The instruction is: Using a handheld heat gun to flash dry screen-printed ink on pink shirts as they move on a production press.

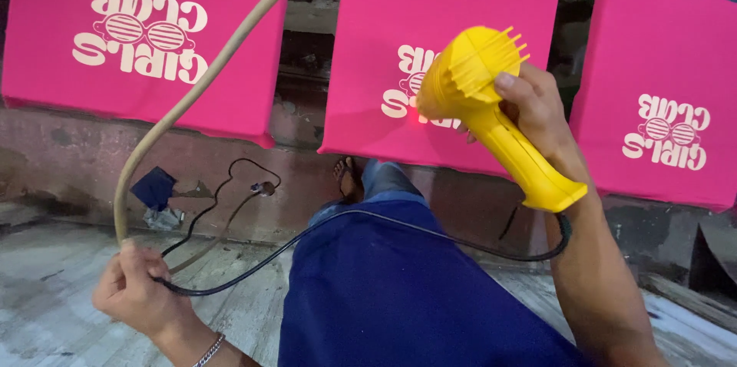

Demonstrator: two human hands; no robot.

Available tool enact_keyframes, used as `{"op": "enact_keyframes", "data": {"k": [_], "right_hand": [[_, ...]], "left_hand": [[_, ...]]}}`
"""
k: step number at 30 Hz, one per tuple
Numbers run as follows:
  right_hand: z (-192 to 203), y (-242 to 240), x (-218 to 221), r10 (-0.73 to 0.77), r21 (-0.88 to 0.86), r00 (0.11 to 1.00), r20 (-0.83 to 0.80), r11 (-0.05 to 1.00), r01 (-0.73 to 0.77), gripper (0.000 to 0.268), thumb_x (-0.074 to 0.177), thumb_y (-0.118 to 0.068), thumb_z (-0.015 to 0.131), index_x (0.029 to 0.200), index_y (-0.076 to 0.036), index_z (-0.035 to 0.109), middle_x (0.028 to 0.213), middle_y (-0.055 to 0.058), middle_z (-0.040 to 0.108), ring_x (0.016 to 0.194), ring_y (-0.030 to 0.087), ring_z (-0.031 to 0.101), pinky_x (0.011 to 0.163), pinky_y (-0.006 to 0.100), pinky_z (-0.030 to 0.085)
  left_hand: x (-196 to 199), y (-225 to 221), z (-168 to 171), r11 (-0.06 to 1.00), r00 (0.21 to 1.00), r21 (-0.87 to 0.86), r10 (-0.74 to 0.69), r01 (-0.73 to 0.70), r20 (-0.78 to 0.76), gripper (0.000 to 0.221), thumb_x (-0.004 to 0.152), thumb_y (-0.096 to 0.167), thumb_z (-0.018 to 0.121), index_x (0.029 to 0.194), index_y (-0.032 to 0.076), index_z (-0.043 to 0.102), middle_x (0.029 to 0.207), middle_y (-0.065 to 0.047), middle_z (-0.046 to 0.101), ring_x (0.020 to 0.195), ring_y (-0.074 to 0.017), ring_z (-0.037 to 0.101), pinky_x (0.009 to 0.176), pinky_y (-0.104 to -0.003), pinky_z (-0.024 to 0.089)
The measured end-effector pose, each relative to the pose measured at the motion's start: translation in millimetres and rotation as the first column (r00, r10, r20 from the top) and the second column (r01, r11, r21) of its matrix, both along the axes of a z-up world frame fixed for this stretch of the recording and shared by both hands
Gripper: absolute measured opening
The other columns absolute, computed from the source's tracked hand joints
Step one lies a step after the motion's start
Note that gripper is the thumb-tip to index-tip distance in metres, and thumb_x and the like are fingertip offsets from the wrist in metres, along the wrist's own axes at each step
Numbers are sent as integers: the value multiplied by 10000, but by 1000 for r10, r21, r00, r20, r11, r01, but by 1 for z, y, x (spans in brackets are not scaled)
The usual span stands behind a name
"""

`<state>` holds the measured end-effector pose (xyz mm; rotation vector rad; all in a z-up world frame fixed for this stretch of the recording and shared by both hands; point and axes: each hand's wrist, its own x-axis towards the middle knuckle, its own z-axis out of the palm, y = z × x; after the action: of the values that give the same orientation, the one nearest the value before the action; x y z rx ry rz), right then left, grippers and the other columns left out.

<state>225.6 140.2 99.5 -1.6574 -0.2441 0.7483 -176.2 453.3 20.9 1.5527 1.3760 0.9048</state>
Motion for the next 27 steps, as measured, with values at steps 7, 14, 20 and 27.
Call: {"op": "enact_keyframes", "data": {"k": [7,14,20,27], "right_hand": [[12,11,-9,-131,-24,991,36,991,132,433,930,-451,597,1046,-41,520,792,181,651,643,363,751,542,401,644],[11,11,-9,-139,-18,990,-7,990,138,429,917,-443,603,1063,-43,549,785,176,656,626,348,744,523,378,609],[-4,-26,-10,-111,29,993,-41,993,113,390,915,-375,638,977,4,569,757,174,643,594,346,711,513,405,606],[40,-5,-24,-173,-113,985,16,978,174,448,911,-465,577,1083,-52,574,905,127,691,731,303,774,625,334,635]], "left_hand": [[18,0,8,999,998,-17,-52,52,-44,429,1198,153,646,794,10,615,604,-38,428,545,-119,376,558,-291,310],[20,9,-1,998,998,-29,-55,55,-4,435,1190,190,662,800,7,603,603,-31,409,543,-112,360,549,-277,278],[22,6,-1,998,1000,-53,-29,29,-4,424,1181,188,663,798,15,605,605,-27,415,546,-108,365,537,-272,282],[29,7,2,996,996,-50,-80,78,-38,471,1236,201,634,799,31,594,616,-27,423,551,-123,377,554,-288,329]]}}
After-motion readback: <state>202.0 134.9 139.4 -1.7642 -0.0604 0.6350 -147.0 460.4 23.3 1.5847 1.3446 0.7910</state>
